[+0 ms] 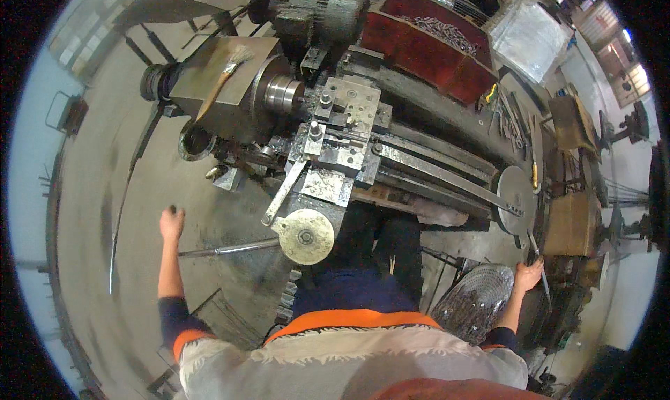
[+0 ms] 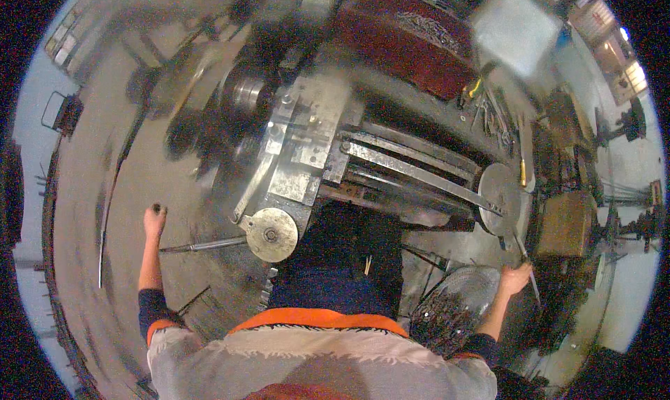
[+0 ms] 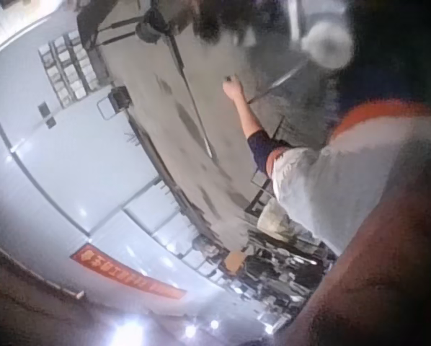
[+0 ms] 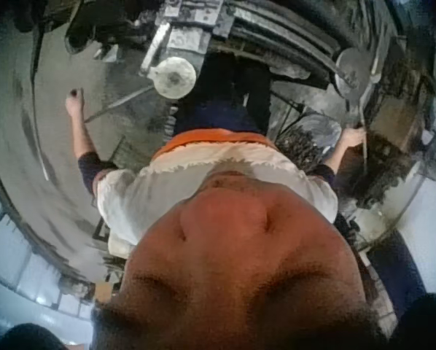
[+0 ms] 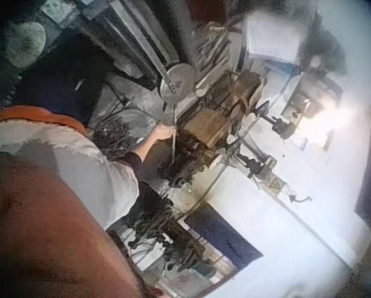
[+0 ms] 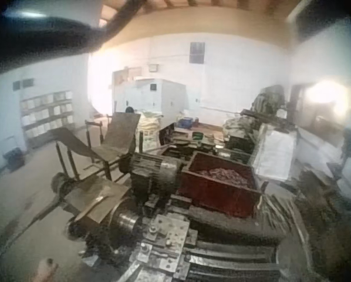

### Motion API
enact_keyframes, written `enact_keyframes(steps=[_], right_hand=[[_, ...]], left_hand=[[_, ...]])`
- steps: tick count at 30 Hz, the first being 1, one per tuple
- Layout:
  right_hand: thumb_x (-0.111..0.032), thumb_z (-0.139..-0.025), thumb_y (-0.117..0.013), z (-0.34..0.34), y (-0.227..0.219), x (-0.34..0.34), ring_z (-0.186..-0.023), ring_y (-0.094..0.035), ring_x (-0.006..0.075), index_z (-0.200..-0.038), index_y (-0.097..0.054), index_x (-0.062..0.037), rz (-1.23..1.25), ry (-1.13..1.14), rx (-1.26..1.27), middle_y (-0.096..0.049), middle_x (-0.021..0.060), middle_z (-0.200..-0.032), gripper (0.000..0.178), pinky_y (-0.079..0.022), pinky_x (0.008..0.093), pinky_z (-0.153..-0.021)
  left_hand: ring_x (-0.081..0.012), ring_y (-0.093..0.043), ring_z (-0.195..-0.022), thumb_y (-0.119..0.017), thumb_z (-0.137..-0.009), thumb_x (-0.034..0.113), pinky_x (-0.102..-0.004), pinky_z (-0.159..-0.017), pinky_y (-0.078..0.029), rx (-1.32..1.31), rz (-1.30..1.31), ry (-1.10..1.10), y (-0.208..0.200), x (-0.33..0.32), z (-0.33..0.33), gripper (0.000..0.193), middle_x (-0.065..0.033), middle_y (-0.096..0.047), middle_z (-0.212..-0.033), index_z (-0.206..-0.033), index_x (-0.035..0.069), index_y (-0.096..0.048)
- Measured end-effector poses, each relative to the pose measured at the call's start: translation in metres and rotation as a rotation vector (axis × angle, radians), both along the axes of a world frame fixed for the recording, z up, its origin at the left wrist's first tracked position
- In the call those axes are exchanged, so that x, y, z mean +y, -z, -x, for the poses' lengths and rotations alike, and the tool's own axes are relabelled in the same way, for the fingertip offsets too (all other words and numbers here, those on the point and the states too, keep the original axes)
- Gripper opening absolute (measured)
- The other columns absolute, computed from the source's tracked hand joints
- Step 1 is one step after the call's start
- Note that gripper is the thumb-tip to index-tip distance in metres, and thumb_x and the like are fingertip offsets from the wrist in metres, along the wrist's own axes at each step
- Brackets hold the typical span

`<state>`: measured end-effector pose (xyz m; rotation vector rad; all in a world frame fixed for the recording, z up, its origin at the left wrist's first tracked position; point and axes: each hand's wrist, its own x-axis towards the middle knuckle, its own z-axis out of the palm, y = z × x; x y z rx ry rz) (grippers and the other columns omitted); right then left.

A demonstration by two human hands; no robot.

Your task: The person operates a metal lathe to machine small cylindrical metal parts. They repeatedly load a part into the chuck, engage the cutting tool, and then remove the finished part, placing it into a collection tray.

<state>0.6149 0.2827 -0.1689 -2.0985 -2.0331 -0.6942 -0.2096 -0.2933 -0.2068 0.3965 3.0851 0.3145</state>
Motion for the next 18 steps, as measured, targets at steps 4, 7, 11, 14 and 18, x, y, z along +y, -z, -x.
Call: enact_keyframes(steps=[4,7,11,14,18], right_hand=[[-0.018,-0.058,-0.067,0.036,0.005,-0.043,-0.097,-0.053,0.0374,-0.113,-0.051,0.001,0.099,-0.084,0.233,-0.055,0.0211,-0.11,0.06,-0.043,0.0418,-0.083],[-0.021,-0.057,-0.066,0.046,0.011,-0.06,-0.092,-0.056,0.0366,-0.107,-0.056,-0.0012,0.187,-0.053,0.358,-0.058,0.0208,-0.103,0.054,-0.045,0.0402,-0.079],[-0.023,-0.06,-0.063,0.092,-0.03,-0.072,-0.082,-0.061,0.0334,-0.099,-0.064,-0.0054,0.329,0.024,0.392,-0.063,0.0189,-0.09,0.043,-0.047,0.0387,-0.074],[-0.02,-0.062,-0.06,0.084,-0.022,-0.06,-0.083,-0.061,0.0336,-0.097,-0.066,-0.0068,0.305,-0.093,0.48,-0.063,0.0201,-0.089,0.037,-0.047,0.0375,-0.076],[-0.016,-0.06,-0.059,0.109,-0.041,-0.038,-0.081,-0.061,0.0328,-0.095,-0.065,-0.0021,0.237,-0.264,0.469,-0.063,0.0206,-0.085,0.038,-0.047,0.0373,-0.076]], left_hand=[[-0.0351,-0.059,-0.084,-0.06,-0.076,0.033,-0.0432,-0.072,-0.048,0.239,0.142,0.426,0.025,0.095,0.025,0.046,-0.022,-0.06,-0.085,-0.106,-0.001,-0.053],[-0.0359,-0.06,-0.078,-0.058,-0.077,0.032,-0.0445,-0.068,-0.048,-0.035,0.319,0.475,0.042,0.135,0.039,0.041,-0.0201,-0.061,-0.08,-0.101,-0.001,-0.055],[-0.0362,-0.061,-0.072,-0.057,-0.077,0.031,-0.045,-0.067,-0.049,-0.069,0.069,0.123,0.08,0.159,0.023,0.036,-0.023,-0.061,-0.075,-0.093,-0.002,-0.057],[-0.0365,-0.061,-0.077,-0.055,-0.074,0.019,-0.0445,-0.069,-0.049,-0.305,-0.098,0.125,0.103,0.173,0.03,0.029,-0.023,-0.061,-0.083,-0.093,-0.002,-0.056],[-0.0337,-0.062,-0.082,-0.055,-0.072,0.014,-0.0432,-0.072,-0.049,-0.181,0.123,0.27,0.073,0.155,0.025,0.031,-0.0216,-0.061,-0.089,-0.099,0.001,-0.052]])
